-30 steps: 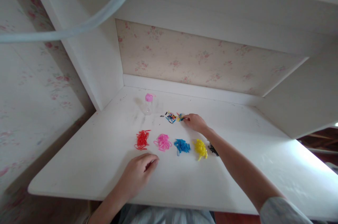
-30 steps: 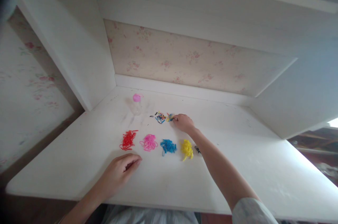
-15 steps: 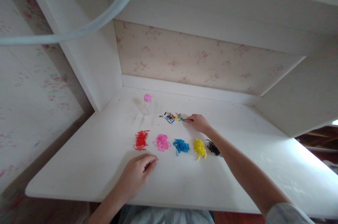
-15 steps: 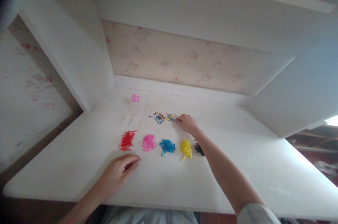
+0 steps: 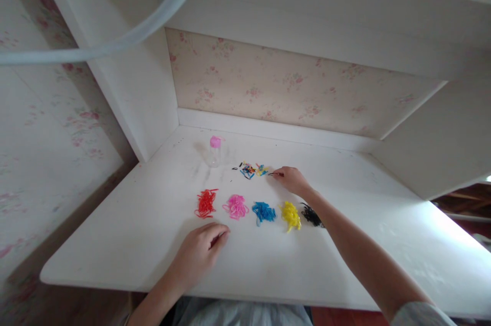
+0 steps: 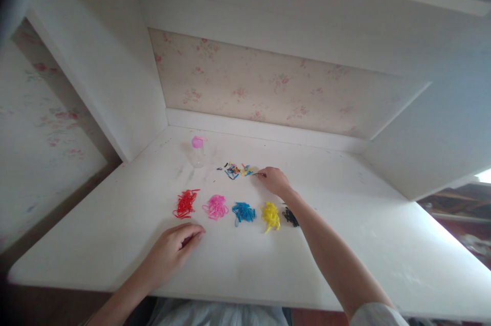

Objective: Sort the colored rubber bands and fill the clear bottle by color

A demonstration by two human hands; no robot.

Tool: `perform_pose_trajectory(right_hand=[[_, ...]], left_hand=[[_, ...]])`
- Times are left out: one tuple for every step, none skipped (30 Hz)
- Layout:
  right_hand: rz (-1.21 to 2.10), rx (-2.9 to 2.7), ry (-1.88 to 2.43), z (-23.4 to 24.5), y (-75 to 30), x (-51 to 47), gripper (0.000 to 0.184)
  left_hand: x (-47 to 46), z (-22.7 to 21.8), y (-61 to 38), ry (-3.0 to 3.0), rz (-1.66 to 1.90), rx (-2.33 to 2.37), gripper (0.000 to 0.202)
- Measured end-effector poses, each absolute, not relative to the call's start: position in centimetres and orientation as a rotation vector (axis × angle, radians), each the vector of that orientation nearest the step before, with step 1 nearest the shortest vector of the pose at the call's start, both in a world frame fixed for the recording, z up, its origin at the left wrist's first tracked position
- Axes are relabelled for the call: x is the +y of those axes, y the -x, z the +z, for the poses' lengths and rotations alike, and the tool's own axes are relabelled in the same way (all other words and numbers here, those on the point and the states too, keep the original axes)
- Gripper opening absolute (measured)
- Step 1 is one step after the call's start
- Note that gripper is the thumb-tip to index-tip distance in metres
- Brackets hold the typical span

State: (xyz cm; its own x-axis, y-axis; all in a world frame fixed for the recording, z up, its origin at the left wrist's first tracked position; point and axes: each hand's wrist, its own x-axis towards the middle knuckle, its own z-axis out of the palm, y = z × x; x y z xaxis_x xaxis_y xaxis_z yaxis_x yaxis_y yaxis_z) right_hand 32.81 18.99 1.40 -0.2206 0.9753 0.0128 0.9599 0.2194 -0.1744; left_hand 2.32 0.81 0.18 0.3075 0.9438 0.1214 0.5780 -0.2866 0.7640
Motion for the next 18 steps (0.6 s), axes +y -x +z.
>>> perform_pose_trajectory(right_hand=[[0.197, -2.347, 1.879, 1.6, -33.2, 18.6, 0.029], [0.201, -2.334, 1.88, 1.8, -33.7, 18.2, 0.029], [0.204, -2.318, 1.888, 2.1, -34.3, 17.7, 0.03], [0.208, -2.298, 1.903, 2.4, -34.9, 17.1, 0.03], [0.21, -2.273, 1.926, 2.7, -35.6, 16.5, 0.031], [0.21, -2.247, 1.954, 3.0, -36.4, 15.9, 0.031], [0.209, -2.219, 1.984, 3.2, -37.2, 15.3, 0.032], [0.206, -2.193, 2.013, 3.4, -37.9, 14.7, 0.032], [0.207, -2.171, 2.036, 3.6, -38.7, 14.1, 0.032], [0.212, -2.158, 2.054, 3.7, -39.4, 13.5, 0.032], [0.22, -2.154, 2.069, 3.7, -40.2, 13.0, 0.032], [0.227, -2.156, 2.085, 3.6, -40.9, 12.4, 0.031], [0.231, -2.166, 2.1, 3.5, -41.5, 11.9, 0.031], [0.228, -2.18, 2.117, 3.3, -42.1, 11.4, 0.03], [0.216, -2.192, 2.137, 3.2, -42.6, 10.9, 0.03], [0.197, -2.198, 2.158, 3.0, -43.1, 10.4, 0.03], [0.177, -2.199, 2.179, 2.9, -43.4, 9.9, 0.03], [0.16, -2.199, 2.201, 2.8, -43.7, 9.5, 0.03]], left_hand=[[0.8, 0.2, -2.3, -1.972, 0.778, 1.346, 0.026], [0.8, 0.2, -2.3, -1.973, 0.778, 1.346, 0.026], [0.7, 0.2, -2.3, -1.974, 0.779, 1.344, 0.026], [0.7, 0.2, -2.3, -1.975, 0.78, 1.343, 0.026], [0.7, 0.2, -2.3, -1.976, 0.782, 1.34, 0.026], [0.7, 0.2, -2.3, -1.978, 0.78, 1.338, 0.027], [0.7, 0.2, -2.3, -1.98, 0.777, 1.336, 0.027], [0.7, 0.2, -2.3, -1.984, 0.771, 1.337, 0.028], [0.7, 0.2, -2.3, -1.987, 0.764, 1.34, 0.029], [0.7, 0.2, -2.3, -1.99, 0.757, 1.345, 0.029], [0.7, 0.2, -2.3, -1.995, 0.752, 1.349, 0.029], [0.7, 0.2, -2.4, -1.999, 0.75, 1.353, 0.028], [0.6, 0.2, -2.4, -2.004, 0.751, 1.355, 0.028], [0.6, 0.2, -2.4, -2.008, 0.752, 1.356, 0.027], [0.6, 0.2, -2.4, -2.012, 0.751, 1.355, 0.027], [0.6, 0.2, -2.5, -2.014, 0.749, 1.355, 0.027], [0.5, 0.2, -2.5, -2.016, 0.745, 1.356, 0.027], [0.5, 0.3, -2.5, -2.016, 0.742, 1.359, 0.026]])
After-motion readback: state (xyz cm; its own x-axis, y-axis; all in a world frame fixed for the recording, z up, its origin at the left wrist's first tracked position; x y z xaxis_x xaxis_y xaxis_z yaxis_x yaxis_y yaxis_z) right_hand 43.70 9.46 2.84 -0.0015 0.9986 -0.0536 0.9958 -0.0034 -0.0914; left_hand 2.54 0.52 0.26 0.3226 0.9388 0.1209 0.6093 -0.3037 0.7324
